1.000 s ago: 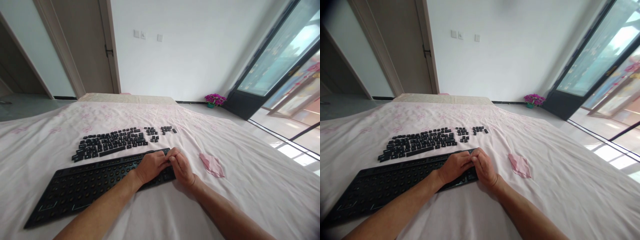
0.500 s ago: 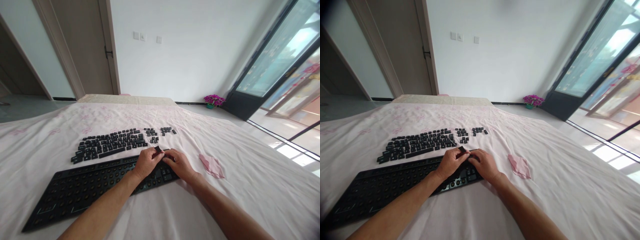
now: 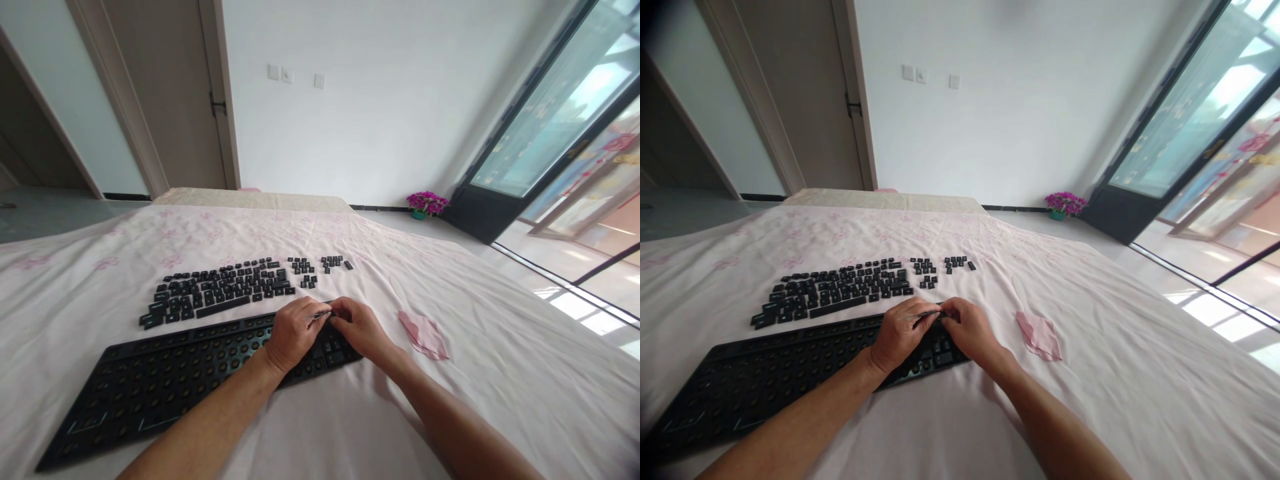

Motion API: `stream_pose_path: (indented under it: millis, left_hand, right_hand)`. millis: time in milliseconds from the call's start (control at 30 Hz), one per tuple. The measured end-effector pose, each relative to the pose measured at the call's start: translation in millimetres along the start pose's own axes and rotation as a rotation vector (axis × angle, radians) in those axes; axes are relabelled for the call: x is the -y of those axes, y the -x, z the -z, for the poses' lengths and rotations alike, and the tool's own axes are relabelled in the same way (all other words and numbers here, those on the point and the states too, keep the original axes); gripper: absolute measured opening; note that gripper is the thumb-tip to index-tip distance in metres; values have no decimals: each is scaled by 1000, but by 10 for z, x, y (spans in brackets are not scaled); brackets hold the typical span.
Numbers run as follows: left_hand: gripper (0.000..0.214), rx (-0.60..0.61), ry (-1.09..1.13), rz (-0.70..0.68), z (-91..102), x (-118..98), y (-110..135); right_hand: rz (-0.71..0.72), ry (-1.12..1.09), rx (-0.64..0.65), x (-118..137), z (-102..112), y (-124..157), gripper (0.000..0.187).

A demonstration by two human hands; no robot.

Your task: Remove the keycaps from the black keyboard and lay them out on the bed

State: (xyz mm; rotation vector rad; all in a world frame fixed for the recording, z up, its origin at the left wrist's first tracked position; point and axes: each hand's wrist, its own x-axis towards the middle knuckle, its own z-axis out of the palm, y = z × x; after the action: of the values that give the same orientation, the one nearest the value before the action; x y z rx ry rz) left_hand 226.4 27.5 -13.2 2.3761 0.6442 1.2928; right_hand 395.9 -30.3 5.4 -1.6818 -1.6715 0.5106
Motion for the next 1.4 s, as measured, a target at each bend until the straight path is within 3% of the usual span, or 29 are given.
stream_pose_path:
  millis: [167, 400, 533, 667, 833, 1067, 1400]
  left_hand:
    - [16, -39, 19, 16, -15, 18, 1]
    - [14, -147, 29, 80, -22, 56, -20]
    - [14, -179, 31, 127, -11, 53, -59]
    - [14, -184, 15, 161, -9, 58, -69]
    - [14, -180, 10, 199, -4, 92, -65]
    - [14, -154, 24, 251, -12, 143, -67]
    - [14, -152, 14, 246, -6, 125, -79]
  right_hand:
    - [55, 53, -23, 1, 14, -19, 20]
    - [-23, 112, -46, -55, 95, -36, 24]
    - [-119, 9, -99, -281, 245, -281, 21]
    - [-218, -259, -106, -613, 321, -639, 28]
    - [-198, -261, -163, -879, 267, -947, 28]
    - [-207, -159, -213, -1046, 98, -1136, 29]
    - [-243, -66, -262, -1020, 114, -1208, 26]
